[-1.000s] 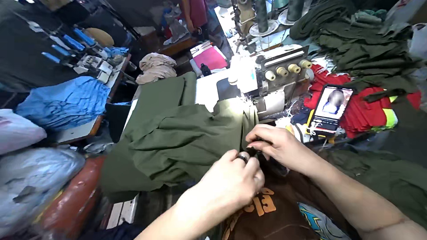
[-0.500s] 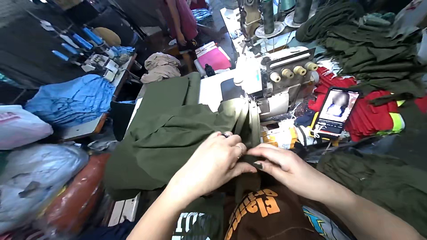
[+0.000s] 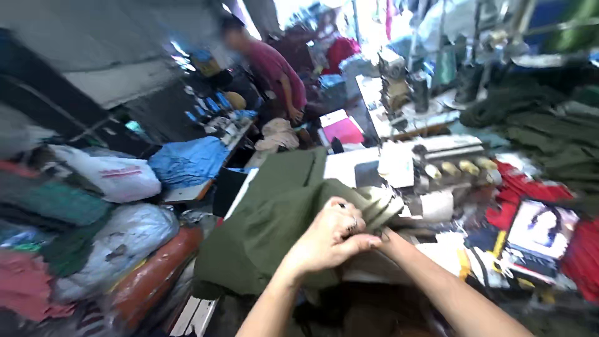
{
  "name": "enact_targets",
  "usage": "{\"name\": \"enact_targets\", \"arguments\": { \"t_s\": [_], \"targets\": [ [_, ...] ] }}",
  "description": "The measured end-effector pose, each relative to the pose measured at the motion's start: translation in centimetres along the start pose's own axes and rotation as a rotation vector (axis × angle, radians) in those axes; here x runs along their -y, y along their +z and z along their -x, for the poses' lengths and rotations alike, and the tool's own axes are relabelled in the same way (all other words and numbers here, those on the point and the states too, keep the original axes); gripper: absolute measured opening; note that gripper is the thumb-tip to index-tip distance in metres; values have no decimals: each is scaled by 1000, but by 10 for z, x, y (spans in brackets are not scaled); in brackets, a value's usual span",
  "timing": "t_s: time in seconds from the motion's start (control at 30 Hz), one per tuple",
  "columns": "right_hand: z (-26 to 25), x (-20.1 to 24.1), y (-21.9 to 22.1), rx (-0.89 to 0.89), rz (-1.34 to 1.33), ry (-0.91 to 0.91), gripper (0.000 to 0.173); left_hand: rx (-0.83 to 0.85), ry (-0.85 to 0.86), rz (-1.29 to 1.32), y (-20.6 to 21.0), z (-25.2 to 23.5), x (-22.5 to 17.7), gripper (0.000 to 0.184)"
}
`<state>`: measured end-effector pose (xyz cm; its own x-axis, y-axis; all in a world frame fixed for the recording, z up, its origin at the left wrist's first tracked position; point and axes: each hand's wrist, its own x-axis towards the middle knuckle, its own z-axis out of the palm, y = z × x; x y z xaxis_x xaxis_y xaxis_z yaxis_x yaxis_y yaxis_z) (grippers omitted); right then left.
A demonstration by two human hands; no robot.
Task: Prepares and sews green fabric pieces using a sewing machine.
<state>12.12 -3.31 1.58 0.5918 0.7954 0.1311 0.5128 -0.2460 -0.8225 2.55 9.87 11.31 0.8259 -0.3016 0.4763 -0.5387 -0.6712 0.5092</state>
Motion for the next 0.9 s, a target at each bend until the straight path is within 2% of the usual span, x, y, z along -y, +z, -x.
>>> {"name": "enact_targets", "arguments": {
  "t_s": [0.1,0.17,0.23,0.33,0.43,0.53,0.8,0.9],
  "targets": [
    [-1,-33,-8,399,349,-24,35,-6,-21,30,-4,19,15,46],
    [-1,-55,-13,558,391,-46,31,-20,-30,65,-3,27,24,44],
    [8,-71,-29,427,316,-134,23,-46,-22,96,-2,30,32,42],
    [9,-78,-56,-22,173,-361,10,-96,2,111,-3,28,38,41],
    [-1,-69,-78,-181,117,-347,12,-128,6,106,-5,25,37,42],
    [-5,-75,-87,-204,103,-289,12,-124,-6,148,-5,25,40,42],
    [-1,-85,-82,-194,32,-284,16,-110,-47,169,-5,29,44,40],
    [-4,-85,-81,-193,84,-299,15,-99,-23,162,-5,27,42,42]
  ]
}}
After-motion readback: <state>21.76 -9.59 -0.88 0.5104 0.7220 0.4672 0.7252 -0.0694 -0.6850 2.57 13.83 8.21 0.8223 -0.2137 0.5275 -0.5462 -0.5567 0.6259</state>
